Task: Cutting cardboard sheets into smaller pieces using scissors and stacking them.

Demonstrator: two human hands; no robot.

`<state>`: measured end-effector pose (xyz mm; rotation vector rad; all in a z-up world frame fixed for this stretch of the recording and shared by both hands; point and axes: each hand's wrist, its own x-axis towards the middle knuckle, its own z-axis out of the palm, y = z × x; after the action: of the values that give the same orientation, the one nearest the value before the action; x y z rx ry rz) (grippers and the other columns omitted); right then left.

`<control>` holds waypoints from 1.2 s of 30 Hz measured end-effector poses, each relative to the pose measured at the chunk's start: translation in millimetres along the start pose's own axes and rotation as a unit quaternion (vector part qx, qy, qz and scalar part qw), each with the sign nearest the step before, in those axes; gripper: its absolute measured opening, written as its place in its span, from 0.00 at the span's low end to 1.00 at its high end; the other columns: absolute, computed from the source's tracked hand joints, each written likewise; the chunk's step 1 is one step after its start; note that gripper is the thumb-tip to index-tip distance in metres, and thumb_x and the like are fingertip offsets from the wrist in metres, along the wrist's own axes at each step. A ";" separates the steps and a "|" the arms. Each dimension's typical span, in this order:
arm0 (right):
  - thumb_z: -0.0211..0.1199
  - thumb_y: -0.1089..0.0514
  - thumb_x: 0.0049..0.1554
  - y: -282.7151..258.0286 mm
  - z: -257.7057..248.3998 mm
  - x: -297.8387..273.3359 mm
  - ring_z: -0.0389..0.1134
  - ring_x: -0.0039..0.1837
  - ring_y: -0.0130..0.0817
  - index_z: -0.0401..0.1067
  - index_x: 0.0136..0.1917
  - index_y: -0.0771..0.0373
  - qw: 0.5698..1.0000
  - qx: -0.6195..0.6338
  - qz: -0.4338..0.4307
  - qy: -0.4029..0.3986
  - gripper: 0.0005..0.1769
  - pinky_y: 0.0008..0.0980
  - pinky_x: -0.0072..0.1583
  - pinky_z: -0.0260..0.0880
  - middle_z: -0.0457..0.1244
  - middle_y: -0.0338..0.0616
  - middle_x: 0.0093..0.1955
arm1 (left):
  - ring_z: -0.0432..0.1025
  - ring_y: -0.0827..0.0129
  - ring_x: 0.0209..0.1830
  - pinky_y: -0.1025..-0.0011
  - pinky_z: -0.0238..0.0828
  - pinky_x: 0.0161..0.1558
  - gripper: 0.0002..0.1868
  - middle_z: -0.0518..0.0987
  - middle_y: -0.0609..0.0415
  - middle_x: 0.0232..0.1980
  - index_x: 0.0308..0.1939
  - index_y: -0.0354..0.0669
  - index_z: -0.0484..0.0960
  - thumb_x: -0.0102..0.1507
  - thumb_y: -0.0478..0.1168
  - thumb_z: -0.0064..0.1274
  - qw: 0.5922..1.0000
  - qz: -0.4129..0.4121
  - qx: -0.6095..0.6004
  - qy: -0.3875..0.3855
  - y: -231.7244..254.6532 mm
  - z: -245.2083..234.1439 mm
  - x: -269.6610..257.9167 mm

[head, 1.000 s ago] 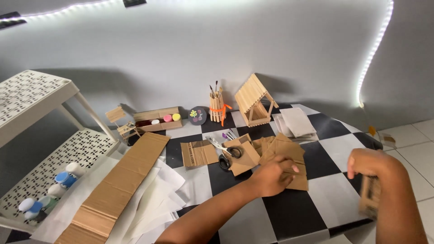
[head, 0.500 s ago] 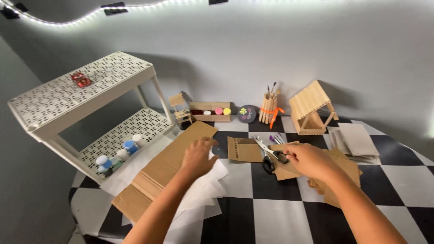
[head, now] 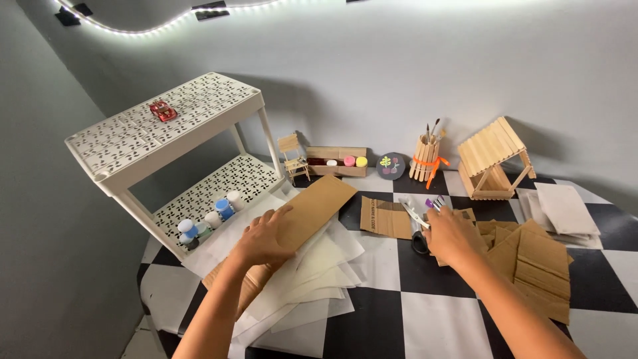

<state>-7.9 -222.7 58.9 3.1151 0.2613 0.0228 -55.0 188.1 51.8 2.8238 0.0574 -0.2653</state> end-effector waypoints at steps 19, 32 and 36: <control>0.59 0.56 0.58 9.1 35.0 -2.5 0.66 0.65 0.60 0.63 0.71 0.66 0.996 0.041 -0.016 -0.071 0.30 0.50 0.59 0.73 0.62 0.62 0.64 | 0.70 0.31 0.60 0.29 0.61 0.61 0.36 0.73 0.30 0.66 0.63 0.36 0.76 0.58 0.56 0.51 0.383 0.040 -0.900 -0.205 111.0 19.9 11.5; 0.63 0.58 0.57 60.0 -19.6 -6.2 0.70 0.61 0.59 0.67 0.70 0.64 0.954 0.265 0.109 0.088 0.28 0.47 0.55 0.76 0.63 0.64 0.61 | 0.74 0.35 0.54 0.41 0.70 0.56 0.31 0.77 0.33 0.61 0.62 0.38 0.77 0.62 0.55 0.47 0.443 0.057 -0.874 -0.192 77.3 85.3 58.2; 0.68 0.71 0.52 93.9 14.9 20.2 0.64 0.55 0.33 0.64 0.71 0.65 0.679 0.711 0.068 0.170 0.34 0.30 0.58 0.69 0.58 0.45 0.51 | 0.75 0.37 0.53 0.44 0.73 0.54 0.30 0.78 0.34 0.59 0.62 0.38 0.78 0.63 0.55 0.46 0.462 0.067 -0.864 -0.186 75.6 92.5 69.3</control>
<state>28.0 -312.2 45.9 4.6774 -0.0320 0.7846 1.9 88.9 -25.6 0.6299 -0.0098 -0.4068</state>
